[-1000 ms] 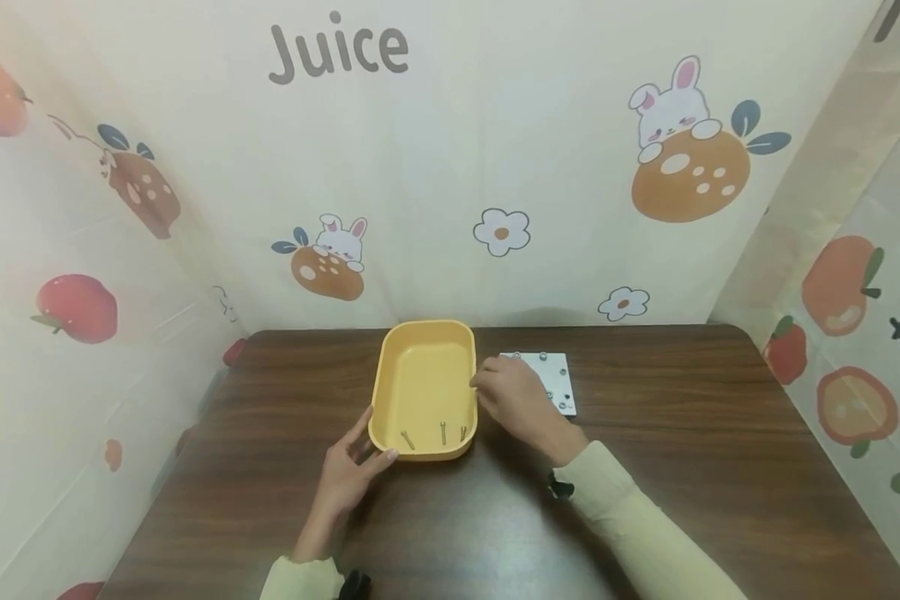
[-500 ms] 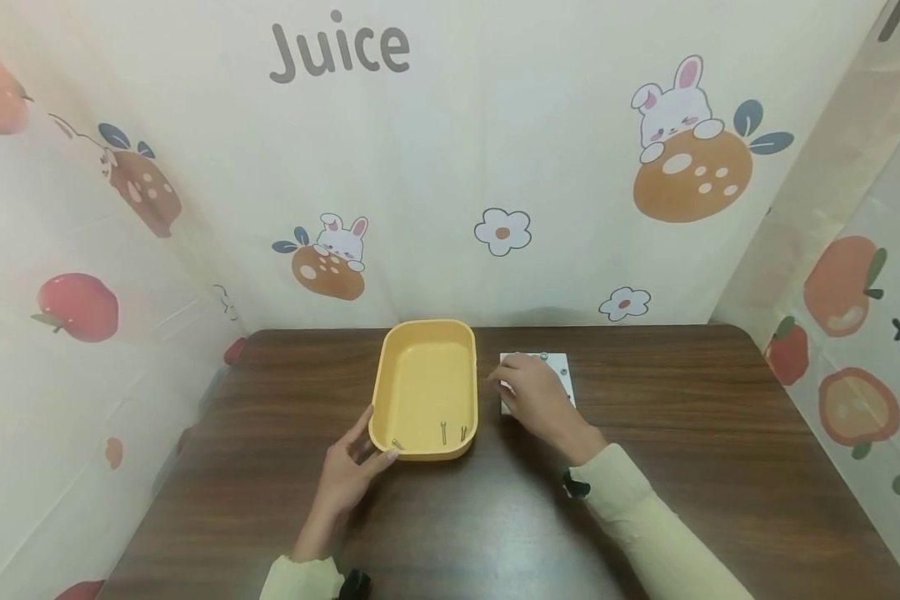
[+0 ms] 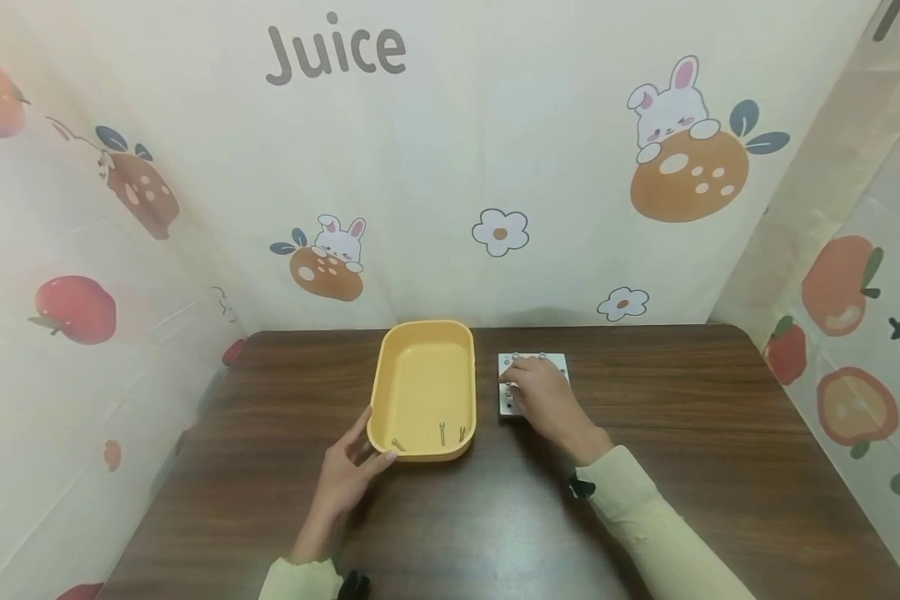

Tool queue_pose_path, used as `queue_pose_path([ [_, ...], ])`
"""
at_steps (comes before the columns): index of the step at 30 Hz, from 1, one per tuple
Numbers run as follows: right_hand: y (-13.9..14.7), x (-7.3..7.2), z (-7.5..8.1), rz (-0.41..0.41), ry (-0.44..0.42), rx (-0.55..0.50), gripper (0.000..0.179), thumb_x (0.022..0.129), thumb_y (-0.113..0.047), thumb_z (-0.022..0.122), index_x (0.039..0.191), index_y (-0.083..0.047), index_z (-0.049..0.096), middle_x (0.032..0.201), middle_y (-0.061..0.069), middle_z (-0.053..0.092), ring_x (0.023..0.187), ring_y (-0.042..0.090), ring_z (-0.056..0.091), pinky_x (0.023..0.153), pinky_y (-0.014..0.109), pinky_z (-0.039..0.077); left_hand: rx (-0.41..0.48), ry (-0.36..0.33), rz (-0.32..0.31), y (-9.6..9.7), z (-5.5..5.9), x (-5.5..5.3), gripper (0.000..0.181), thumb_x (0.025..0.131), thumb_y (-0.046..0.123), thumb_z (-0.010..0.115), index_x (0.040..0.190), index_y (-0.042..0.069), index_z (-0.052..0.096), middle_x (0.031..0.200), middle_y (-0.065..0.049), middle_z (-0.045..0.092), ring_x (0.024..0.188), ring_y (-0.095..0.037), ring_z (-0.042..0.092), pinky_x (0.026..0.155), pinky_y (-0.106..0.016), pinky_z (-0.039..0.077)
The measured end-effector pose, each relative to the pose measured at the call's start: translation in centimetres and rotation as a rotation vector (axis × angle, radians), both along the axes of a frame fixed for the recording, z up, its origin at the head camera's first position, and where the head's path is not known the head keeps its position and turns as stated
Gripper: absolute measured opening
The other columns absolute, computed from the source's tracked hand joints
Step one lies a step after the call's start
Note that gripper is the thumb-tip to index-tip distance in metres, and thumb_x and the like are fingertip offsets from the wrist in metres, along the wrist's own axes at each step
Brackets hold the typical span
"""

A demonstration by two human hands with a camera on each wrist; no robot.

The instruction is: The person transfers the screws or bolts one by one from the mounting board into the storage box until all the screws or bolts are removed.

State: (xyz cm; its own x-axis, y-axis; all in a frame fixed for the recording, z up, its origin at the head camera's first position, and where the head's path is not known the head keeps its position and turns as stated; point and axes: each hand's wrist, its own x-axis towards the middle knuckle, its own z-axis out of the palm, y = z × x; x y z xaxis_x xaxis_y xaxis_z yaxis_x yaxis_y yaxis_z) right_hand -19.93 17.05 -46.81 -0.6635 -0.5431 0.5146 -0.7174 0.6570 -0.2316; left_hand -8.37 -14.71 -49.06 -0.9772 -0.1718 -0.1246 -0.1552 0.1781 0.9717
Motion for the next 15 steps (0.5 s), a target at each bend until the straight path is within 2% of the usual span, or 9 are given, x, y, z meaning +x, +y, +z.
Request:
queue_pose_path([
  [5,0.14,-0.07,-0.17,-0.034,-0.052,0.023,0.021,0.080,0.011,0.081,0.097,-0.002,0.079,0.093,0.009,0.076,0.090,0.032,0.072,0.087,0.051,0.061,0.010,-0.014,-0.002,0.02,0.08,0.17,0.089,0.085,0.003,0.087,0.162,0.007,0.042,0.164,-0.031,0.036,0.140,-0.045,0.054,0.105,-0.038,0.057],
  [15,0.07,-0.51,-0.44,-0.068,-0.095,0.056,0.022,0.081,0.011,0.080,0.098,-0.003,0.079,0.096,0.011,0.077,0.093,0.034,0.072,0.090,0.054,0.060,0.013,-0.002,-0.008,0.00,-0.01,0.17,0.088,0.086,0.001,0.086,0.162,0.006,0.042,0.164,-0.032,0.035,0.140,-0.047,0.053,0.104,-0.037,0.057],
])
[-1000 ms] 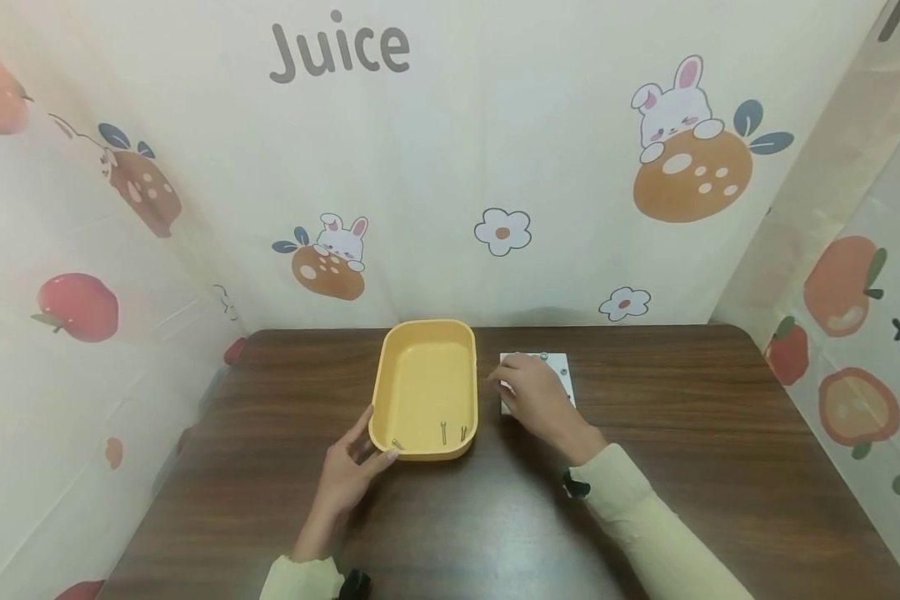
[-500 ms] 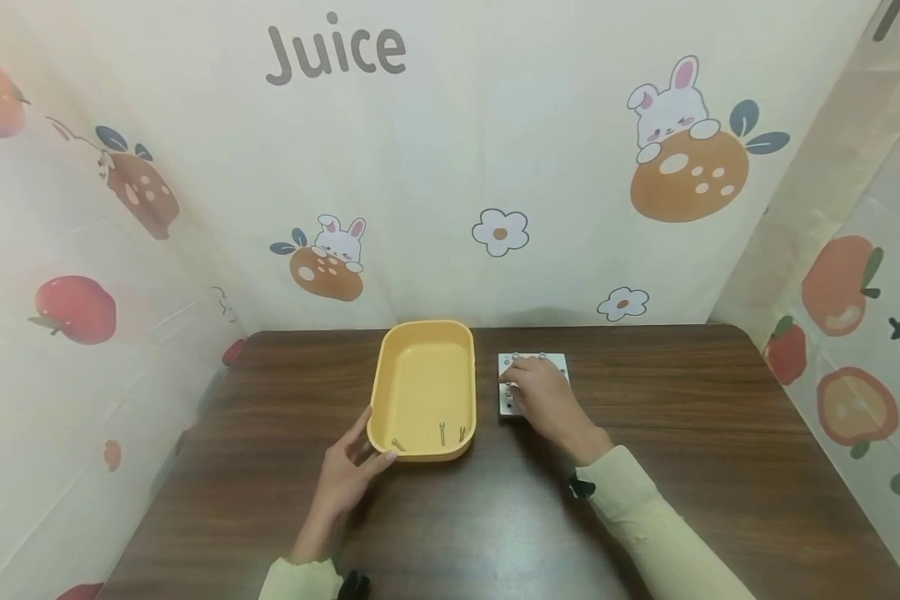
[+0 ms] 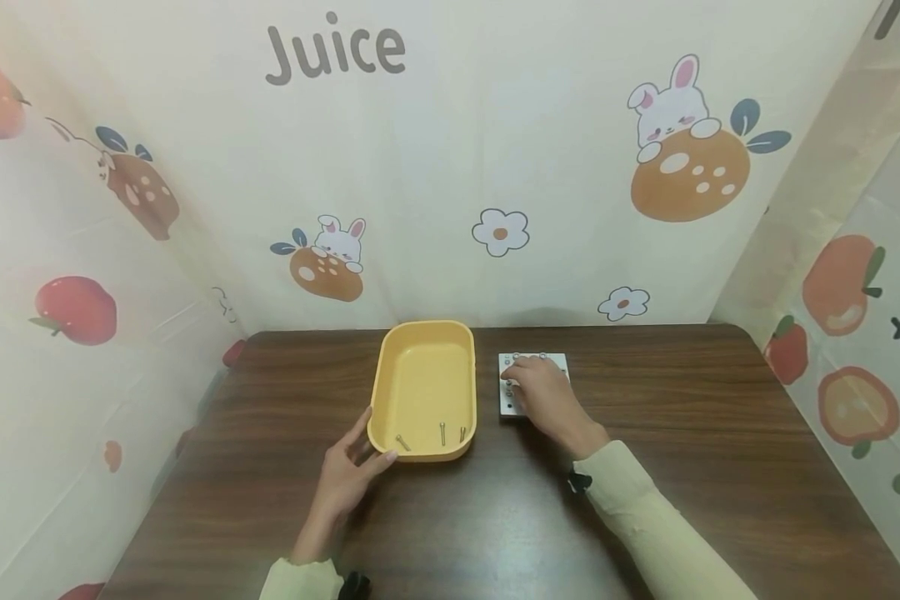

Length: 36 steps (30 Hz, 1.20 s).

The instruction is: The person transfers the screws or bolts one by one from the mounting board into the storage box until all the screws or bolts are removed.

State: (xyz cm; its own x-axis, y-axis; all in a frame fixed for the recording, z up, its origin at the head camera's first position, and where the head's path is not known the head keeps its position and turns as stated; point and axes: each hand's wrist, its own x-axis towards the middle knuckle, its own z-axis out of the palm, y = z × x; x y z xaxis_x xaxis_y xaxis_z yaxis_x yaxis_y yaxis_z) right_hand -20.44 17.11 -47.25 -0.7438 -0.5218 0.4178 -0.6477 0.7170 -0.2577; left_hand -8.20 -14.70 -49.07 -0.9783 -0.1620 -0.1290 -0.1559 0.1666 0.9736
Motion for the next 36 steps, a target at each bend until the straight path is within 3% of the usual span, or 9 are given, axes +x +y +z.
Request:
queue_pose_path([
  [14,-0.5,-0.8,-0.2,-0.021,0.026,0.079,0.006,0.087,0.000,0.080,0.089,-0.006,0.081,0.085,0.008,0.075,0.083,0.030,0.070,0.081,0.050,0.058,-0.001,-0.015,0.011,0.0,0.1,-0.2,0.089,0.085,0.003,0.087,0.161,0.008,0.043,0.163,-0.031,0.038,0.140,-0.045,0.054,0.106,-0.041,0.056],
  [28,-1.3,-1.1,-0.2,-0.060,0.015,0.076,0.019,0.081,0.004,0.077,0.073,-0.012,0.073,0.074,0.002,0.066,0.076,0.029,0.069,0.070,0.047,0.054,-0.027,0.003,-0.010,-0.1,-0.1,0.0,0.087,0.086,0.005,0.086,0.162,0.007,0.042,0.162,-0.031,0.039,0.139,-0.046,0.054,0.106,-0.042,0.056],
  [36,-2.0,-1.3,-0.3,-0.124,-0.026,0.059,0.025,0.078,0.009,0.071,0.066,-0.013,0.066,0.066,0.000,0.059,0.062,0.020,0.055,0.065,0.044,0.053,-0.021,-0.001,0.000,-0.2,-0.1,0.1,0.087,0.087,0.006,0.087,0.161,0.007,0.043,0.163,-0.029,0.039,0.140,-0.045,0.054,0.106,-0.042,0.056],
])
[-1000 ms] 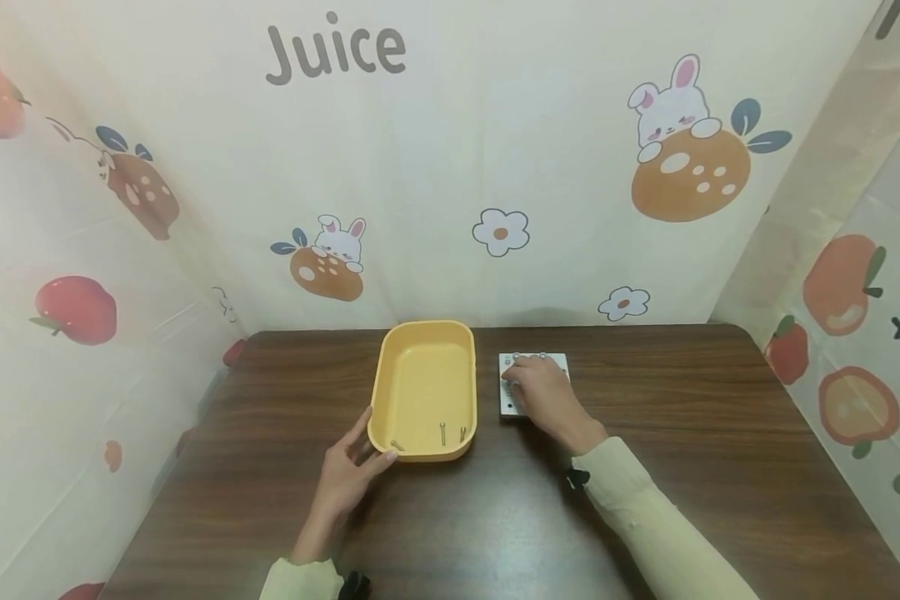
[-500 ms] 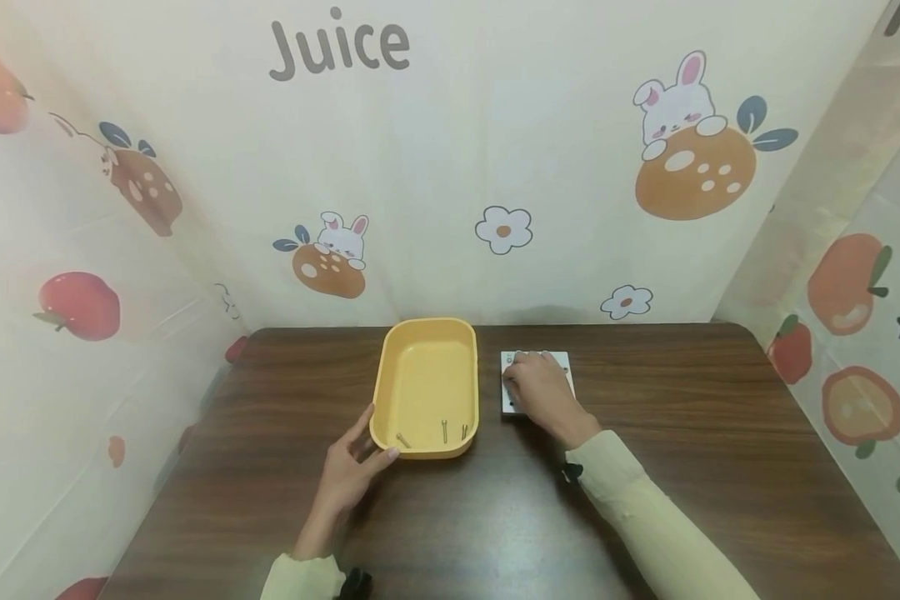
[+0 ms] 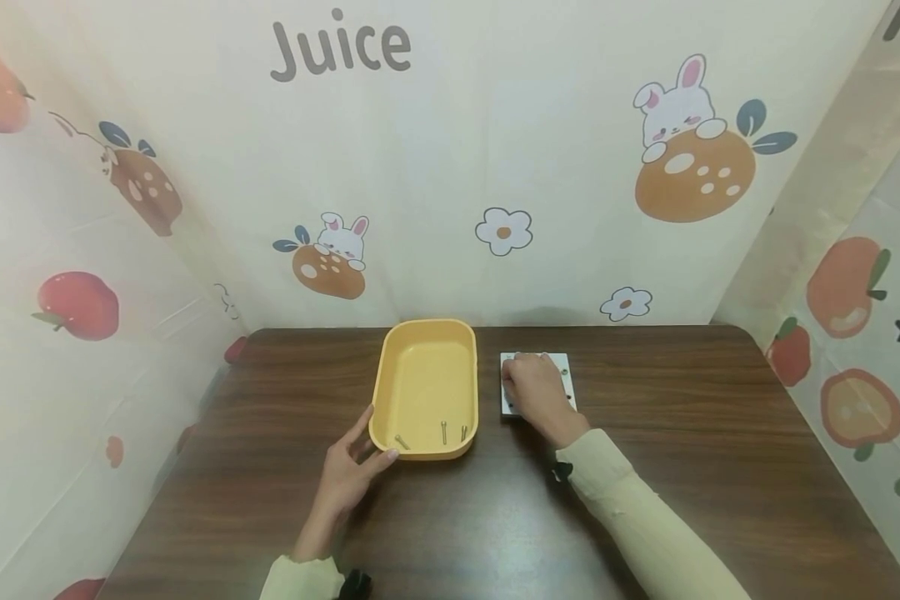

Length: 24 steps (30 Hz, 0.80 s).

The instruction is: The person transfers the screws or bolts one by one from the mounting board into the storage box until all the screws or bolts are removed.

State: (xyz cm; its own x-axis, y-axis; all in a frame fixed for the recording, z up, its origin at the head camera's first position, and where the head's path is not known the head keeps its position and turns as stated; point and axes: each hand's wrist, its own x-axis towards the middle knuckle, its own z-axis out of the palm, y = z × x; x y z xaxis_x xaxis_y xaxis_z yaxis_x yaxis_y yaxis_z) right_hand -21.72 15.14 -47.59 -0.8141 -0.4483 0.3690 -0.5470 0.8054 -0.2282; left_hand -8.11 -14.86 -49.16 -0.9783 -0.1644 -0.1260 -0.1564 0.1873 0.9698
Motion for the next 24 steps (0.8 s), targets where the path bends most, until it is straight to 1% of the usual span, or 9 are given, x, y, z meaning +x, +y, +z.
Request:
queue_pose_path([
  [2,-0.21,-0.08,-0.13,-0.006,-0.005,-0.002,0.025,0.078,0.009,0.068,0.066,-0.012,0.064,0.065,0.000,0.057,0.060,0.018,0.050,0.063,0.043,0.052,0.000,-0.002,0.001,0.01,-0.03,0.02,0.087,0.087,0.006,0.087,0.162,0.008,0.043,0.164,-0.029,0.039,0.140,-0.046,0.053,0.106,-0.042,0.056],
  [5,-0.36,-0.14,-0.23,-0.016,-0.014,0.004,0.024,0.078,0.008,0.068,0.066,-0.012,0.063,0.064,0.000,0.055,0.059,0.018,0.049,0.061,0.042,0.049,-0.003,-0.006,0.004,0.03,-0.08,0.05,0.087,0.086,0.006,0.087,0.161,0.008,0.044,0.164,-0.028,0.039,0.140,-0.046,0.053,0.106,-0.042,0.056],
  [9,-0.36,-0.15,-0.15,-0.020,-0.019,0.016,0.021,0.079,0.006,0.072,0.068,-0.011,0.064,0.066,0.002,0.058,0.061,0.021,0.054,0.062,0.043,0.051,0.000,-0.007,0.004,0.07,-0.07,0.09,0.087,0.086,0.005,0.087,0.161,0.008,0.044,0.163,-0.029,0.040,0.139,-0.046,0.054,0.105,-0.041,0.057],
  [12,-0.25,-0.08,0.02,-0.011,0.002,0.018,0.017,0.078,0.005,0.074,0.071,-0.009,0.068,0.069,0.004,0.062,0.064,0.025,0.061,0.065,0.046,0.055,0.007,-0.006,0.003,0.06,-0.04,0.09,0.087,0.086,0.005,0.087,0.161,0.008,0.044,0.163,-0.029,0.040,0.140,-0.045,0.054,0.106,-0.041,0.056],
  [15,-0.10,0.03,0.21,0.000,0.031,0.017,0.016,0.078,0.006,0.071,0.071,-0.008,0.070,0.069,0.005,0.064,0.065,0.027,0.064,0.067,0.047,0.057,0.004,-0.004,0.005,0.02,-0.02,0.08,0.087,0.086,0.006,0.087,0.161,0.009,0.044,0.164,-0.028,0.039,0.140,-0.045,0.054,0.106,-0.041,0.056],
  [18,-0.05,0.14,0.31,0.003,0.054,0.022,0.017,0.078,0.007,0.069,0.069,-0.008,0.069,0.067,0.004,0.063,0.062,0.026,0.062,0.064,0.047,0.057,-0.004,0.001,0.004,0.00,-0.03,0.06,0.087,0.086,0.007,0.087,0.161,0.009,0.044,0.164,-0.027,0.039,0.140,-0.045,0.053,0.106,-0.041,0.056],
  [21,-0.07,0.24,0.37,-0.004,0.053,0.033,0.018,0.080,0.005,0.070,0.068,-0.009,0.067,0.066,0.003,0.061,0.060,0.024,0.059,0.064,0.047,0.056,-0.005,0.004,0.001,-0.04,-0.06,0.04,0.087,0.087,0.007,0.087,0.161,0.008,0.043,0.164,-0.027,0.038,0.141,-0.045,0.053,0.105,-0.041,0.057],
  [24,-0.12,0.31,0.47,-0.018,0.032,0.043,0.021,0.080,0.004,0.071,0.067,-0.011,0.065,0.066,0.003,0.061,0.060,0.023,0.058,0.064,0.047,0.056,0.002,0.003,0.000,-0.05,-0.07,0.04,0.087,0.086,0.006,0.087,0.161,0.008,0.043,0.164,-0.028,0.038,0.141,-0.045,0.053,0.105,-0.040,0.057],
])
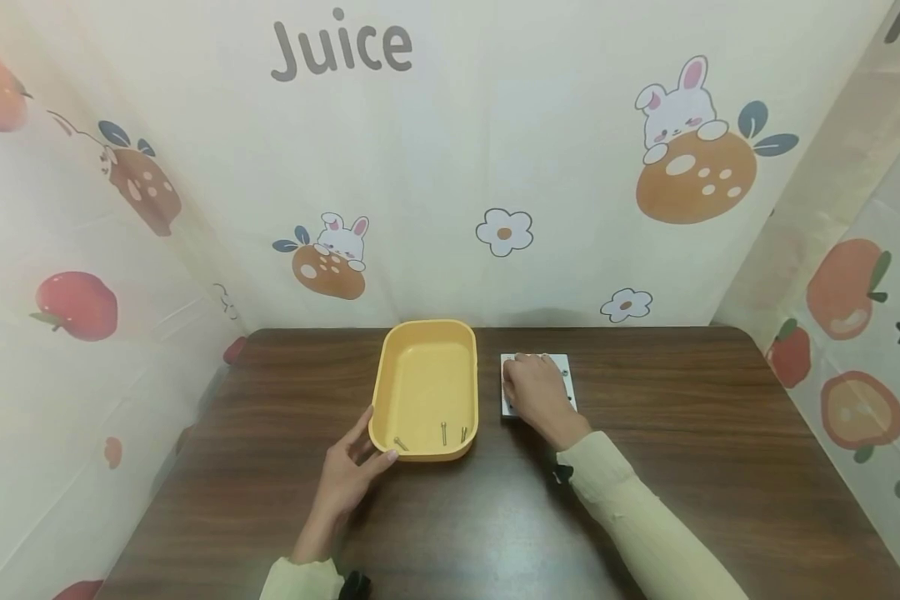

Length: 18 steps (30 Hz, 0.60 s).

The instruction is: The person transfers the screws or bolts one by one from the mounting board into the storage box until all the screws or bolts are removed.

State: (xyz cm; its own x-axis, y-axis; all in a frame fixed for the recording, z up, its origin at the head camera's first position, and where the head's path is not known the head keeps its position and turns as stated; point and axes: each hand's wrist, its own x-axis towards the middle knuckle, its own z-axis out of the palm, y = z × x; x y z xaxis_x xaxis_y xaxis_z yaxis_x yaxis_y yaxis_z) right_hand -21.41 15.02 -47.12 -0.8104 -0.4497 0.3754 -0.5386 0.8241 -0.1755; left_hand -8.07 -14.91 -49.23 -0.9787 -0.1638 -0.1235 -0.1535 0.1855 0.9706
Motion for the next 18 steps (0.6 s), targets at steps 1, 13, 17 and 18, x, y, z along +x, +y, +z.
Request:
queue_pose_path([
  [1,-0.03,0.01,0.03,-0.004,-0.009,-0.002,0.021,0.080,0.005,0.071,0.067,-0.011,0.064,0.066,0.002,0.060,0.060,0.022,0.057,0.064,0.046,0.055,0.003,-0.001,-0.001,0.00,0.02,0.02,0.087,0.086,0.006,0.087,0.162,0.008,0.043,0.164,-0.028,0.038,0.141,-0.045,0.053,0.105,-0.040,0.057],
  [13,-0.12,-0.31,0.16,-0.013,0.000,-0.006,0.016,0.078,0.003,0.072,0.069,-0.009,0.066,0.065,0.004,0.062,0.060,0.026,0.060,0.060,0.045,0.055,0.000,-0.006,0.001,0.09,0.04,0.02,0.087,0.086,0.006,0.087,0.162,0.009,0.043,0.164,-0.029,0.038,0.141,-0.045,0.053,0.106,-0.041,0.056],
  [17,0.13,-0.10,0.34,-0.001,0.021,-0.015,0.019,0.076,0.003,0.071,0.066,-0.010,0.062,0.062,0.002,0.058,0.059,0.025,0.058,0.060,0.046,0.054,-0.003,-0.008,0.011,0.07,-0.02,-0.05,0.087,0.086,0.007,0.087,0.161,0.009,0.044,0.163,-0.029,0.039,0.141,-0.044,0.053,0.106,-0.042,0.056],
  [18,0.18,-0.02,0.32,0.003,0.023,-0.019,0.020,0.075,0.003,0.072,0.065,-0.010,0.061,0.061,0.002,0.057,0.058,0.024,0.057,0.059,0.045,0.053,-0.003,-0.009,0.011,0.07,-0.05,-0.03,0.087,0.086,0.007,0.087,0.161,0.009,0.044,0.163,-0.029,0.039,0.141,-0.044,0.053,0.106,-0.042,0.056],
])
